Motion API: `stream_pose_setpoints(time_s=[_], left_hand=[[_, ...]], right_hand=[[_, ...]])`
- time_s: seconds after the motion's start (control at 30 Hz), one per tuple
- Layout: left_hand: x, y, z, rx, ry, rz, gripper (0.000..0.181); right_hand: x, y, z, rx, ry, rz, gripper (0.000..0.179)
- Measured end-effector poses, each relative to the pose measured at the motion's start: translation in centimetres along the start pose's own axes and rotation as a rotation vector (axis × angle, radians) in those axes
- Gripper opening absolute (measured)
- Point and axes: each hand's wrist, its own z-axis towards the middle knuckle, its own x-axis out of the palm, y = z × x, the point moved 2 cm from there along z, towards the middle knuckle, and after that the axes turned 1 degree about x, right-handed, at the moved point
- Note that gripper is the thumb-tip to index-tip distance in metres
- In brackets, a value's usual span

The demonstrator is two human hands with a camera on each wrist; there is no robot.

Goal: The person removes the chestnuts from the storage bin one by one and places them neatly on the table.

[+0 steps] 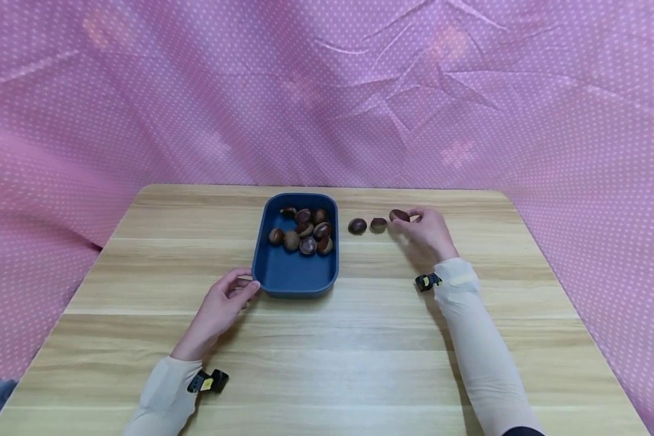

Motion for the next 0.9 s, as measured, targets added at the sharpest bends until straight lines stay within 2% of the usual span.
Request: stream_pose_setpoints(time_s=[0.13, 0.47, 0.73, 0.9], left_hand=[[-0.04, -0.05, -0.03, -0.004, -0.001, 0.005, 0.042], [-0.04, 0.00, 0.02, -0.008, -0.005, 0.011, 0.042], [-0.05, -0.23, -0.14, 0.019, -0.003, 0.002, 0.042], [-0.06, -0.17, -0.07, 0.010, -0.005, 0.002, 0.041]], right_hand=[[0.08, -0.28, 0.08, 0.018, 0.022, -0.003, 0.054], [0.10, -0.56, 0.32, 0.034, 0.060, -0.113, 0.059], [0.12, -0.54, 0.28, 0.012, 0.059, -0.158, 0.063], [0.17, -0.55, 0.31, 0.016, 0.056, -0.158, 0.061]])
